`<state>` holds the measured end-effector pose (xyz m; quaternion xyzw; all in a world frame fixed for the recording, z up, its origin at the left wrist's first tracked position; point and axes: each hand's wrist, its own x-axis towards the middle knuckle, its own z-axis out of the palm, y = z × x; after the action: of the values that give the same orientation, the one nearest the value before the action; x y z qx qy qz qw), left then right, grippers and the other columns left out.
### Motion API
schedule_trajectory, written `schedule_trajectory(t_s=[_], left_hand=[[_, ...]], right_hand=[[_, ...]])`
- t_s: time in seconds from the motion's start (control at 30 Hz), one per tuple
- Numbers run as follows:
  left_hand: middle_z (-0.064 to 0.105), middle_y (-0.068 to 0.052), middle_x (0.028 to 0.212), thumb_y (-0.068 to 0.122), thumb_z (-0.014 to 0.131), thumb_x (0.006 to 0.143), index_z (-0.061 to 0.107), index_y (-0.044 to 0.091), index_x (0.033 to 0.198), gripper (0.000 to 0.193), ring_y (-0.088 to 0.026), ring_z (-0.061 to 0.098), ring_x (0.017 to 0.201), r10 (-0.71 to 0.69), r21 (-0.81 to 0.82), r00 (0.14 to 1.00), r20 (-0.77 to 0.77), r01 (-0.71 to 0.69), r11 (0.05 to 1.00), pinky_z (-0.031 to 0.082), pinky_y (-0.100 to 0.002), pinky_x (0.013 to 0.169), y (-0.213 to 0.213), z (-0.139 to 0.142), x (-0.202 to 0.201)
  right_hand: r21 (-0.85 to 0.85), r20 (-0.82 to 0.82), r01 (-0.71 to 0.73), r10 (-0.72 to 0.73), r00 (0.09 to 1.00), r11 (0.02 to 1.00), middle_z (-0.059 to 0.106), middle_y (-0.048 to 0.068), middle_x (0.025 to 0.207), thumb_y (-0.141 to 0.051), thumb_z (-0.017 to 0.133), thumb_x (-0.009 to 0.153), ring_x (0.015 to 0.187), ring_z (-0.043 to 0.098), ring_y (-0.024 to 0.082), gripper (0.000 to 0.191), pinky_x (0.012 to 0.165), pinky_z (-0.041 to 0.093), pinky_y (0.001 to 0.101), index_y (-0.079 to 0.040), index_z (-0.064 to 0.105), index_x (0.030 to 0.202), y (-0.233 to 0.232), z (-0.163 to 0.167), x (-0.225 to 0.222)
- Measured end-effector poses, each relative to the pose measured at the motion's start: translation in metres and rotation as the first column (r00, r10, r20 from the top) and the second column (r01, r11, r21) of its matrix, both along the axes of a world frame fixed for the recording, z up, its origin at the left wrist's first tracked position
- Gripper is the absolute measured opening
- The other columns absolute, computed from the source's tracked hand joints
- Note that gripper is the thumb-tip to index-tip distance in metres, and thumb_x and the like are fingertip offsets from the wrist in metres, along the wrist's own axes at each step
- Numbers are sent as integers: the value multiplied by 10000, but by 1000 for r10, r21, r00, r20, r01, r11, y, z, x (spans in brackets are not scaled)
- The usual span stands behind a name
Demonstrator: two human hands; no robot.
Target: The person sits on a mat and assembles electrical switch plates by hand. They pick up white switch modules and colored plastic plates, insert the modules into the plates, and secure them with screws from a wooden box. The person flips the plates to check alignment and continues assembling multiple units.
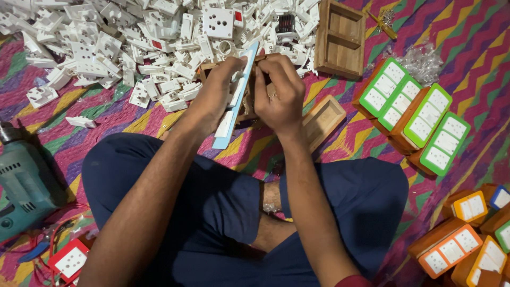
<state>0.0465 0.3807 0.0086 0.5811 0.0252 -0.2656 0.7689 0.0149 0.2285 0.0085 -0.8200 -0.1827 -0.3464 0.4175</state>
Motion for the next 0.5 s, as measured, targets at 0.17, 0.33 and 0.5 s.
schedule_trajectory(t_s=[0.17,0.33,0.5], left_hand=[[615,-76,925,414,478,988,629,7,1212,488,-160,580,767,17,-106,999,-47,-22,994,510,-312,637,1,4,2],[528,-65,877,458,425,1007,629,53,1242,511,-172,518,736,35,160,999,30,-40,986,467,-342,599,6,2,5],[616,-84,899,308,448,1055,620,48,1183,337,-219,609,781,34,330,866,498,-225,917,493,-397,663,36,-13,39]], right_hand=[[21,-16,-18,18,1000,1000,647,141,972,108,620,960,883,688,255,88,758,552,358,35,613,1009,4,-6,2],[180,-88,-25,42,995,983,666,139,991,92,611,959,852,693,240,126,763,576,322,43,614,1074,11,12,-2],[342,-105,-303,356,929,890,642,157,1036,97,584,946,847,687,218,135,767,582,303,47,597,1071,20,81,-59]])
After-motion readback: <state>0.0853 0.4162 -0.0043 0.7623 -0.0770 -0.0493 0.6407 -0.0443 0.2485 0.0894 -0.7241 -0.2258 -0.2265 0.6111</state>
